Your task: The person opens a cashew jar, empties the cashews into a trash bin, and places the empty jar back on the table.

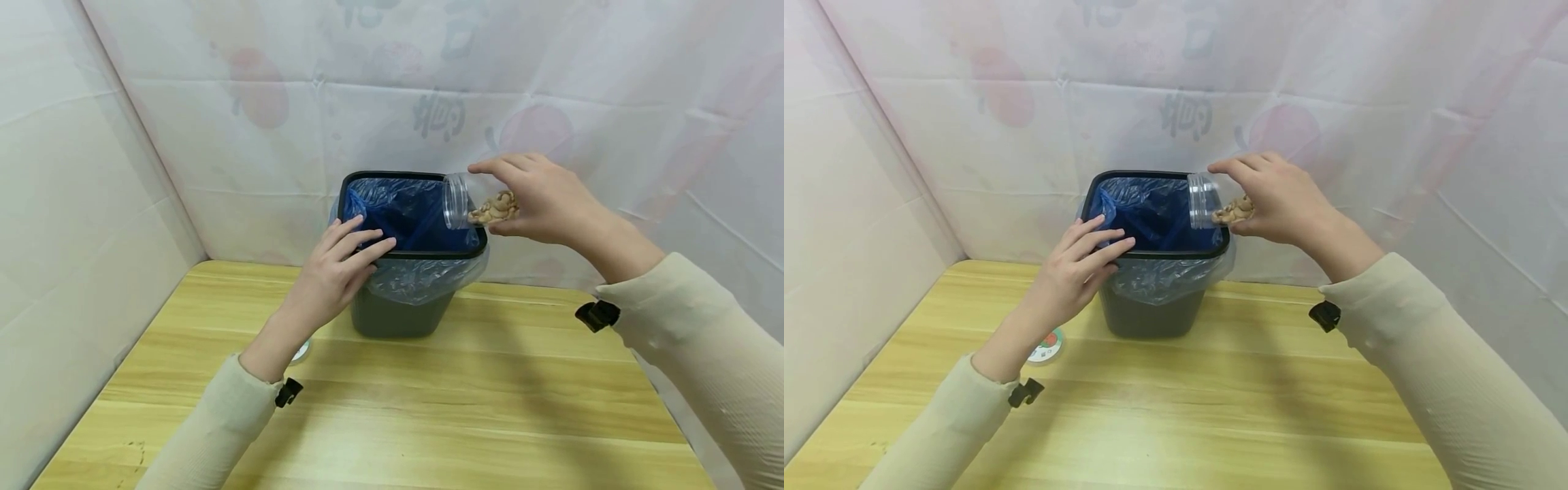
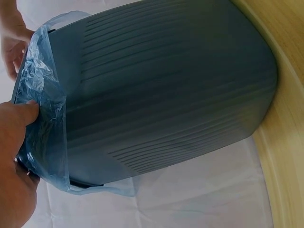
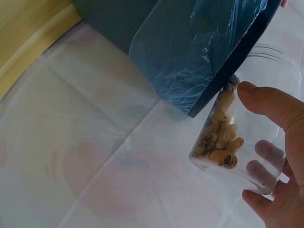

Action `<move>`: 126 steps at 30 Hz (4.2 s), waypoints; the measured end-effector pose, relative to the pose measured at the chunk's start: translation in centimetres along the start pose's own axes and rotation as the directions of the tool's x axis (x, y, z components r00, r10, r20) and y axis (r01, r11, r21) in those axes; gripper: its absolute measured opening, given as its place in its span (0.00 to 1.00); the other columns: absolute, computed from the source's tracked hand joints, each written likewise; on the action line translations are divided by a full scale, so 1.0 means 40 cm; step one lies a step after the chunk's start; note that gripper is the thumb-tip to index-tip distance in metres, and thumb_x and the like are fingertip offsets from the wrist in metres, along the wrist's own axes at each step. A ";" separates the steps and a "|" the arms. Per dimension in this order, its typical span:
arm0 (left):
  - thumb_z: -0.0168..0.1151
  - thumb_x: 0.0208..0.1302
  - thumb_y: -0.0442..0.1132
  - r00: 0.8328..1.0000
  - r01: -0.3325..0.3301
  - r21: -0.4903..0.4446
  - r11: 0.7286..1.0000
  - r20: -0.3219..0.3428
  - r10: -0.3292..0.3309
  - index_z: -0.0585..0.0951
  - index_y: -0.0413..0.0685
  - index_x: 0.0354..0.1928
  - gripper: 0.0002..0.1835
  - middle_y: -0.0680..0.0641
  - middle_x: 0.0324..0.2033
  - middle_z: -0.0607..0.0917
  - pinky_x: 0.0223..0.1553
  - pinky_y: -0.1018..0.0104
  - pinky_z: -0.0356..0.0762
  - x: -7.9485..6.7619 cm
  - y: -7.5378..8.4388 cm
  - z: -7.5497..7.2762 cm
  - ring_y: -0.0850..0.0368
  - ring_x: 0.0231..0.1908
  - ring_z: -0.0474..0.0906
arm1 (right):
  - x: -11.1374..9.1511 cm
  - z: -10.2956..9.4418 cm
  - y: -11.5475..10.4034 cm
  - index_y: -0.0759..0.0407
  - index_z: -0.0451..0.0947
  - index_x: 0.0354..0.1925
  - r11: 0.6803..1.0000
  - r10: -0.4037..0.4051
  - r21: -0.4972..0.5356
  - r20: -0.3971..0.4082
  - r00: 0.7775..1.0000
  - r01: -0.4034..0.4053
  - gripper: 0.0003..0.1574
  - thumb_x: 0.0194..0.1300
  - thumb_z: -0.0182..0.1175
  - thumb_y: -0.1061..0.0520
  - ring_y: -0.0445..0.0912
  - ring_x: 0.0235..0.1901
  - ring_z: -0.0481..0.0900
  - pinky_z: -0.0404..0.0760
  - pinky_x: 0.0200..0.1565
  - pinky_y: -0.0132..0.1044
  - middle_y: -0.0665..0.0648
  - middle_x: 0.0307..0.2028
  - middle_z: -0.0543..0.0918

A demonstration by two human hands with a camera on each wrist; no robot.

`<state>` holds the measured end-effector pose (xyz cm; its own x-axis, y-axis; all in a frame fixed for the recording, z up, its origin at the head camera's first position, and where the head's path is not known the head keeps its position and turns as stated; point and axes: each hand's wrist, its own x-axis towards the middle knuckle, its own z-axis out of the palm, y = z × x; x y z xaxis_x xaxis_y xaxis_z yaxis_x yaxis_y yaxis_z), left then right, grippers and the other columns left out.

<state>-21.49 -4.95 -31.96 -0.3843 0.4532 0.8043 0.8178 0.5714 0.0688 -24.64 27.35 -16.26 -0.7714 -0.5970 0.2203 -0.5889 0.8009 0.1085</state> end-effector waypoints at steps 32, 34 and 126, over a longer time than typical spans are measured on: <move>0.65 0.66 0.34 1.000 -0.004 -0.011 1.000 -0.007 0.004 0.77 0.57 0.66 0.27 0.46 0.61 0.79 0.71 0.36 0.54 -0.004 0.002 0.008 0.44 0.73 0.60 | 0.023 0.013 -0.009 0.49 0.67 0.71 0.983 -0.164 -0.095 -0.106 0.981 0.154 0.54 0.47 0.79 0.59 0.61 0.62 0.68 0.71 0.58 0.61 0.59 0.64 0.73; 0.66 0.66 0.34 1.000 -0.004 -0.010 1.000 -0.008 0.004 0.77 0.57 0.66 0.27 0.46 0.61 0.79 0.71 0.36 0.54 -0.004 0.002 0.010 0.44 0.73 0.60 | 0.023 0.011 -0.012 0.49 0.66 0.71 0.982 -0.167 -0.105 -0.104 0.980 0.156 0.56 0.46 0.80 0.59 0.62 0.61 0.68 0.71 0.58 0.62 0.60 0.65 0.73; 0.64 0.68 0.36 1.000 -0.005 -0.008 1.000 -0.019 0.005 0.77 0.59 0.67 0.25 0.47 0.60 0.80 0.72 0.37 0.54 0.005 0.000 0.029 0.44 0.73 0.61 | -0.170 0.158 0.004 0.41 0.60 0.74 0.780 0.438 0.623 -0.478 0.761 -0.057 0.69 0.38 0.80 0.70 0.43 0.64 0.70 0.67 0.62 0.31 0.53 0.66 0.72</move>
<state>-22.04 -4.06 -32.49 -0.3717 0.4431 0.8158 0.8233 0.5635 0.0691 -21.02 31.26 -23.87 -0.7298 -0.0819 0.6788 -0.5658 0.6297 -0.5323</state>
